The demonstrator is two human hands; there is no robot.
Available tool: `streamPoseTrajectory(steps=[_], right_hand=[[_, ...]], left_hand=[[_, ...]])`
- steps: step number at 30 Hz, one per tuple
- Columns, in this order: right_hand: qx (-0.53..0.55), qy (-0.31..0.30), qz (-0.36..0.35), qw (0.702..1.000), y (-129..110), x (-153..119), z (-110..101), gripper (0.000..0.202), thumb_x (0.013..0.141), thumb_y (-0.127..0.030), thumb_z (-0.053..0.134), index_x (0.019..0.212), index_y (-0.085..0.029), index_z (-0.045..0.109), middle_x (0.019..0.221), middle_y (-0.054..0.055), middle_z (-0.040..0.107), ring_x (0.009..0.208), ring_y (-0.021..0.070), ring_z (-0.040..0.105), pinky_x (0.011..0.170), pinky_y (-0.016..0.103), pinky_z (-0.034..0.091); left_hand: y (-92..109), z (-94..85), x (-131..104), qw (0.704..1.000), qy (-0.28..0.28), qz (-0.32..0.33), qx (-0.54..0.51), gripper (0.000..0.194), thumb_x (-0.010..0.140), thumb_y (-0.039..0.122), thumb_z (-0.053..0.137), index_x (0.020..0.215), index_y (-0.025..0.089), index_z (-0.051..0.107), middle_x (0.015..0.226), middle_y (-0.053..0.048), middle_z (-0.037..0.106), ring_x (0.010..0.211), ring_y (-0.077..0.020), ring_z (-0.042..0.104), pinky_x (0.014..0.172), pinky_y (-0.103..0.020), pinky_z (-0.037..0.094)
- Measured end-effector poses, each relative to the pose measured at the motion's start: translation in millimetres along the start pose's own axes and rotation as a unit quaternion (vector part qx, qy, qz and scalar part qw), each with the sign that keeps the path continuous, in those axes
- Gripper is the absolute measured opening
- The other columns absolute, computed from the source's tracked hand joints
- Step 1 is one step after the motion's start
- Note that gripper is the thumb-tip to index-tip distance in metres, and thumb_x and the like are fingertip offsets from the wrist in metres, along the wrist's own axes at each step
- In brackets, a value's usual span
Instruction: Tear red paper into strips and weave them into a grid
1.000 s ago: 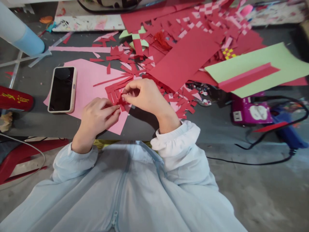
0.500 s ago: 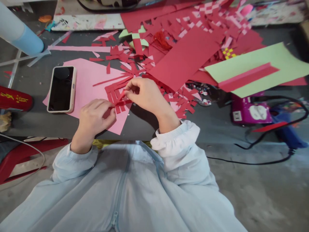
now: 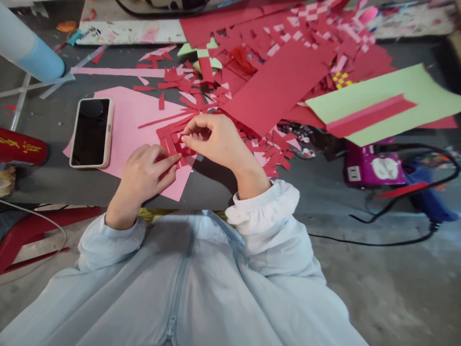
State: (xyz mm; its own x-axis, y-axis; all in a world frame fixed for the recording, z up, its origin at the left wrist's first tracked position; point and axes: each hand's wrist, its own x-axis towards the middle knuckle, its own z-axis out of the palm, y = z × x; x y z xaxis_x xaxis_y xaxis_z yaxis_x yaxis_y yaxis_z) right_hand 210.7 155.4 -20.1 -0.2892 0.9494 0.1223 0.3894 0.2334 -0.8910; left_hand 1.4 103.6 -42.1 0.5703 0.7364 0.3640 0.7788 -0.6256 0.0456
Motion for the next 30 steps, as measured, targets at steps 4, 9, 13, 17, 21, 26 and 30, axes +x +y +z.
streamPoseTrajectory(steps=[4, 9, 13, 17, 21, 26, 30], right_hand=[[-0.003, -0.018, -0.01, 1.0, 0.4, -0.7, 1.3, 0.003, 0.073, -0.019, 0.073, 0.073, -0.018, 0.07, 0.072, 0.002, 0.068, 0.068, 0.0141, 0.059, 0.065, 0.03, 0.047], [-0.014, -0.042, -0.017, 0.999, 0.6, -0.7, 0.9, 0.002, 0.072, -0.018, 0.073, 0.07, -0.017, 0.071, 0.069, 0.002, 0.067, 0.065, 0.0133, 0.057, 0.061, 0.028, 0.044], [-0.038, -0.062, -0.026, 0.997, 1.7, -1.0, -1.0, 0.002, 0.071, -0.018, 0.073, 0.07, -0.017, 0.072, 0.066, 0.001, 0.066, 0.059, 0.0107, 0.051, 0.056, 0.027, 0.037], [-0.05, -0.077, -0.04, 0.995, 1.7, -1.8, -2.1, 0.006, 0.071, -0.02, 0.074, 0.067, -0.017, 0.072, 0.064, 0.001, 0.065, 0.058, 0.01, 0.047, 0.055, 0.027, 0.034], [-0.051, -0.096, -0.043, 0.993, 2.7, -2.6, -2.2, 0.007, 0.072, -0.022, 0.074, 0.067, -0.017, 0.073, 0.068, 0.002, 0.067, 0.062, 0.0113, 0.051, 0.056, 0.027, 0.035], [-0.055, -0.131, -0.047, 0.989, 6.8, -1.6, -1.8, 0.007, 0.071, -0.023, 0.076, 0.068, -0.017, 0.075, 0.073, 0.004, 0.071, 0.07, 0.0151, 0.061, 0.062, 0.029, 0.042], [-0.071, -0.162, -0.03, 0.984, 6.4, -0.9, -2.6, 0.008, 0.069, -0.025, 0.079, 0.07, -0.018, 0.076, 0.072, 0.003, 0.07, 0.068, 0.0152, 0.062, 0.062, 0.029, 0.043]], left_hand=[[-0.4, 0.9, -2.0, 0.998, 0.046, -0.029, -0.041, 0.026, 0.094, 0.02, 0.047, 0.094, 0.017, 0.073, 0.086, -0.007, 0.067, 0.075, -0.0186, 0.059, 0.069, -0.033, 0.047], [-3.2, -0.8, -5.2, 0.978, 0.121, -0.13, -0.108, 0.025, 0.081, 0.005, 0.047, 0.077, 0.021, 0.067, 0.079, -0.002, 0.069, 0.076, -0.0161, 0.063, 0.07, -0.029, 0.05], [-4.2, -3.6, -4.2, 0.968, 0.136, -0.173, -0.125, 0.025, 0.073, 0.003, 0.047, 0.067, 0.021, 0.063, 0.07, 0.0, 0.067, 0.069, -0.0148, 0.062, 0.062, -0.027, 0.047], [-3.6, -3.7, -3.1, 0.966, 0.14, -0.178, -0.129, 0.025, 0.072, 0.003, 0.047, 0.066, 0.021, 0.063, 0.068, 0.0, 0.067, 0.067, -0.0146, 0.062, 0.061, -0.027, 0.045], [-3.0, -2.8, -3.7, 0.962, 0.141, -0.198, -0.122, 0.025, 0.073, 0.003, 0.047, 0.065, 0.021, 0.063, 0.069, 0.001, 0.068, 0.067, -0.014, 0.062, 0.059, -0.027, 0.044], [-2.1, -2.6, -4.0, 0.964, 0.135, -0.203, -0.111, 0.025, 0.073, 0.004, 0.048, 0.065, 0.022, 0.064, 0.068, 0.001, 0.069, 0.066, -0.0139, 0.063, 0.056, -0.026, 0.042], [-1.9, -2.4, -3.5, 0.964, 0.122, -0.212, -0.106, 0.026, 0.073, 0.005, 0.047, 0.066, 0.022, 0.065, 0.069, 0.001, 0.07, 0.068, -0.0146, 0.064, 0.058, -0.027, 0.044]])
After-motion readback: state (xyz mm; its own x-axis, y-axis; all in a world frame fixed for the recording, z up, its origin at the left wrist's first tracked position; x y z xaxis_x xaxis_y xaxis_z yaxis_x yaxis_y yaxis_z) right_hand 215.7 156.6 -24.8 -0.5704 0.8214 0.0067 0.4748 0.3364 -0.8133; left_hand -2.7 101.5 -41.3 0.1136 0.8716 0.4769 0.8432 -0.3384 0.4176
